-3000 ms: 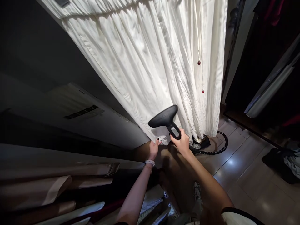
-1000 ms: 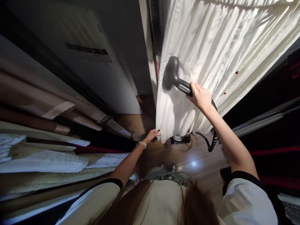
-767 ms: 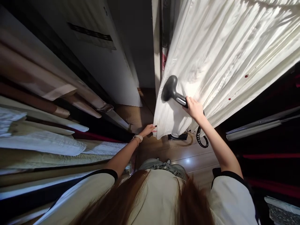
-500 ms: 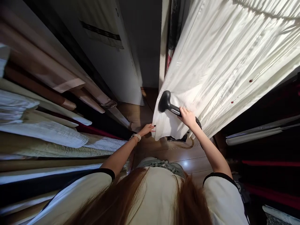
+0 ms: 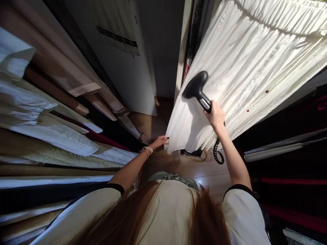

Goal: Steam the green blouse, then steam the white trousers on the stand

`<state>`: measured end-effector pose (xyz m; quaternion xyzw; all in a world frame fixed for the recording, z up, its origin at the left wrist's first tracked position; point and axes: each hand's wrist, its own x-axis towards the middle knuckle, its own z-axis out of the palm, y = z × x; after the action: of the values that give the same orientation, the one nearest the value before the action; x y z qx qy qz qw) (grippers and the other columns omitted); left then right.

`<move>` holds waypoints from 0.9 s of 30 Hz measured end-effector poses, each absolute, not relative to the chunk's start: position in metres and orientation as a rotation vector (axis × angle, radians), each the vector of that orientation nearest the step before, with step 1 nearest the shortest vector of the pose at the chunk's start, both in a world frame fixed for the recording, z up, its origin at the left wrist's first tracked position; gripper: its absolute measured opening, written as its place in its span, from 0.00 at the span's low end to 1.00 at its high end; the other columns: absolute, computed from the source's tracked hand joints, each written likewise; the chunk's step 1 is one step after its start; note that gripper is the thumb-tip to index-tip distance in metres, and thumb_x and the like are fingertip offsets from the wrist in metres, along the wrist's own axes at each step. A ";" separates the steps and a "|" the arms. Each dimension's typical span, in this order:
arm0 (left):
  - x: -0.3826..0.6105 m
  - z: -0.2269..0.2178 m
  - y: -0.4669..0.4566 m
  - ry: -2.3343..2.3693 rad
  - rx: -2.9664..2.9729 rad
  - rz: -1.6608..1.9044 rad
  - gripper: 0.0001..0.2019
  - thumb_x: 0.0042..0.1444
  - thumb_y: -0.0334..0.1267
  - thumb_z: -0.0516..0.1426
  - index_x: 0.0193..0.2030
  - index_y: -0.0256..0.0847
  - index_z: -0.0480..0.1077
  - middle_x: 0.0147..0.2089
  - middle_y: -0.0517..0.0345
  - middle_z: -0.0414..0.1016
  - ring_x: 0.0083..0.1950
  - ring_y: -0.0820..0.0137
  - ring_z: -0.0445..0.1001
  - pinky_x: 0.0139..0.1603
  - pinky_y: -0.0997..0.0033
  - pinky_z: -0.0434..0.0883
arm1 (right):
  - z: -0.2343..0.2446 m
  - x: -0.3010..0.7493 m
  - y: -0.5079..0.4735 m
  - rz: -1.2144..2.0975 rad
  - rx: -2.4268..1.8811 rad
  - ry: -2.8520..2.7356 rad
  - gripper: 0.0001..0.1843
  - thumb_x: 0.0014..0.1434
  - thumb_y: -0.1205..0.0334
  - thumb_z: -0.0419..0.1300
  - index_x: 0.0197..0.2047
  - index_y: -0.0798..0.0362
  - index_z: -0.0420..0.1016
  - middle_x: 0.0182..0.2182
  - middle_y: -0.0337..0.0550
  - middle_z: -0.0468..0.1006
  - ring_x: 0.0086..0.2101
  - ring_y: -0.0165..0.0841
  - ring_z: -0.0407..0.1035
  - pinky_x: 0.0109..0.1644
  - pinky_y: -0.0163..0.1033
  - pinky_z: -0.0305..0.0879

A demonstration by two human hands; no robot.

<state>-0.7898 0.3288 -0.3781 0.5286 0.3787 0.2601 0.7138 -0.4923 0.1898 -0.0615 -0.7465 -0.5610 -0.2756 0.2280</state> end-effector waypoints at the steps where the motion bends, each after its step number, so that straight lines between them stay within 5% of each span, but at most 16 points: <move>1: -0.790 -0.378 0.328 0.842 1.168 0.573 0.27 0.38 0.53 0.74 0.37 0.34 0.77 0.37 0.52 0.80 0.42 0.60 0.78 0.44 0.56 0.79 | -0.072 -0.497 0.190 -0.702 -2.075 -1.578 0.26 0.62 0.54 0.59 0.60 0.58 0.67 0.45 0.56 0.79 0.42 0.44 0.73 0.37 0.42 0.66; 14: -0.802 -0.365 0.322 0.827 1.191 0.553 0.24 0.46 0.53 0.71 0.40 0.34 0.76 0.40 0.49 0.80 0.46 0.59 0.78 0.46 0.56 0.79 | -0.196 -0.562 0.178 -0.186 -2.340 -1.949 0.24 0.68 0.54 0.56 0.63 0.56 0.66 0.52 0.56 0.78 0.46 0.41 0.74 0.38 0.38 0.65; 22: -0.813 -0.368 0.303 0.915 1.248 0.638 0.25 0.44 0.54 0.69 0.40 0.35 0.77 0.42 0.48 0.80 0.46 0.59 0.77 0.46 0.61 0.77 | -0.154 -0.539 0.169 -0.295 -2.237 -1.629 0.29 0.64 0.51 0.60 0.63 0.57 0.66 0.50 0.57 0.79 0.44 0.45 0.76 0.39 0.42 0.68; 27: -0.829 -0.377 0.275 1.069 1.283 0.678 0.22 0.37 0.48 0.72 0.35 0.34 0.77 0.34 0.51 0.80 0.46 0.54 0.78 0.42 0.66 0.74 | -0.109 -0.523 0.147 -0.485 -2.063 -1.349 0.31 0.62 0.43 0.59 0.60 0.55 0.68 0.46 0.55 0.81 0.39 0.45 0.76 0.39 0.44 0.69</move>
<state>-0.8291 0.2746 -0.3765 0.5583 0.4649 0.2950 0.6206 -0.5232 0.1469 -0.1087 -0.7808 -0.5106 -0.1837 0.3096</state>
